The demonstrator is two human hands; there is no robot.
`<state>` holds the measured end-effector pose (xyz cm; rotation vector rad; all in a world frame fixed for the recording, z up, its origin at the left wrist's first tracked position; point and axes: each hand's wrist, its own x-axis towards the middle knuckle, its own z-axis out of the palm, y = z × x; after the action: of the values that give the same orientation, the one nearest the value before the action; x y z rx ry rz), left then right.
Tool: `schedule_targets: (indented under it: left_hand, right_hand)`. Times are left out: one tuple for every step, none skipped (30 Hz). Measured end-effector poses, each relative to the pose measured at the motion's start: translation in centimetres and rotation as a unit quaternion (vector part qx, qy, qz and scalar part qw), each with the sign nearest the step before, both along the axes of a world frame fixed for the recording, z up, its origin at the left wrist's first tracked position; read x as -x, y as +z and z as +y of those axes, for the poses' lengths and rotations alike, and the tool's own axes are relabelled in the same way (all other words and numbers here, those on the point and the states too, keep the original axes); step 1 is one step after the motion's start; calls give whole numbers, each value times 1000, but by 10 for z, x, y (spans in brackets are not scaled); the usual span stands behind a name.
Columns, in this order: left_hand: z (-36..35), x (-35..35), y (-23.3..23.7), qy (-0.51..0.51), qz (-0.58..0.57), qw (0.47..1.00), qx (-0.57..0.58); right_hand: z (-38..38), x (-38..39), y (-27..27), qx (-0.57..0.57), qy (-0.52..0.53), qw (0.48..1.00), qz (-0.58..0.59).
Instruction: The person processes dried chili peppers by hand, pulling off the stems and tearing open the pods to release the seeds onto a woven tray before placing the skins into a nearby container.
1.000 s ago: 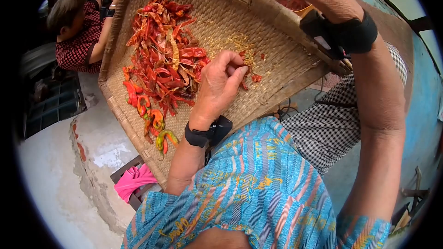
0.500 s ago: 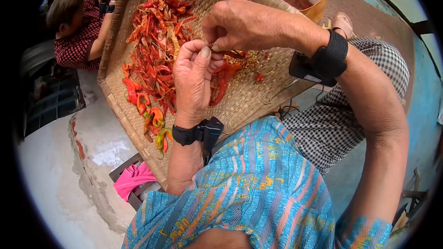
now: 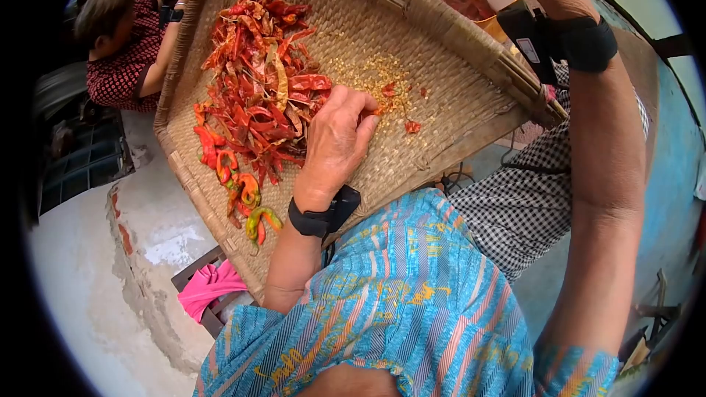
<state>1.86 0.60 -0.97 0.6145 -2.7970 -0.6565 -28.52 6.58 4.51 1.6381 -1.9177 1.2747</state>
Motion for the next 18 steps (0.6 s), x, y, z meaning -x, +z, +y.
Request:
schedule_targets:
  left_hand:
    - [0,1,0,-5,-1,1000,7]
    - [0,1,-1,-6,-1,1000,8]
    - [0,1,-1,0,12,1000,-4]
    - [1,1,-1,6,24,1000,-17]
    - [2,2,3,5,24,1000,-17]
    - [4,5,10,53,46,994,-80]
    - [4,6,14,100,68,982,-142]
    - [3,5,15,102,68,982,-140]
    - [-1,5,15,133,135,952,-241]
    - [-4,5,15,161,200,905,-339]
    - [-7,5,17,158,239,874,-393]
    - [-8,4,19,158,238,874,-392]
    - [-9,5,21,173,253,858,-413]
    - [-10,5,22,188,267,840,-433]
    - [-11,4,21,177,276,832,-447]
    - [-10,5,21,178,275,832,-447]
    - [-9,7,23,179,282,824,-459]
    - [-8,8,23,180,289,815,-470]
  right_hand:
    - [3,3,-2,1,-1,1000,0]
    - [6,5,-3,-40,-34,999,2]
    - [7,5,-3,-82,-66,994,3]
    - [7,5,-4,-81,-67,994,2]
    - [5,5,-7,-59,-61,996,37]
    - [3,3,-8,-37,-55,995,72]
    - [2,-2,-9,-36,-54,995,72]
    - [0,-9,-10,-45,-4,999,3]
    - [-1,-20,-6,-53,46,995,-67]
    - [3,-39,11,-122,142,953,-237]
    - [-3,-43,1,-102,200,966,-127]
    - [-9,-45,-23,-152,257,947,-115]
    - [-7,-64,-16,-200,299,919,-158]
    - [-4,-76,-17,-214,312,919,-112]
    - [-5,-86,-21,-215,324,915,-109]
    - [-7,-95,-22,-216,336,911,-107]
    - [-6,-97,-19,-260,360,885,-138]
    - [-7,-101,-19,-260,360,885,-139]
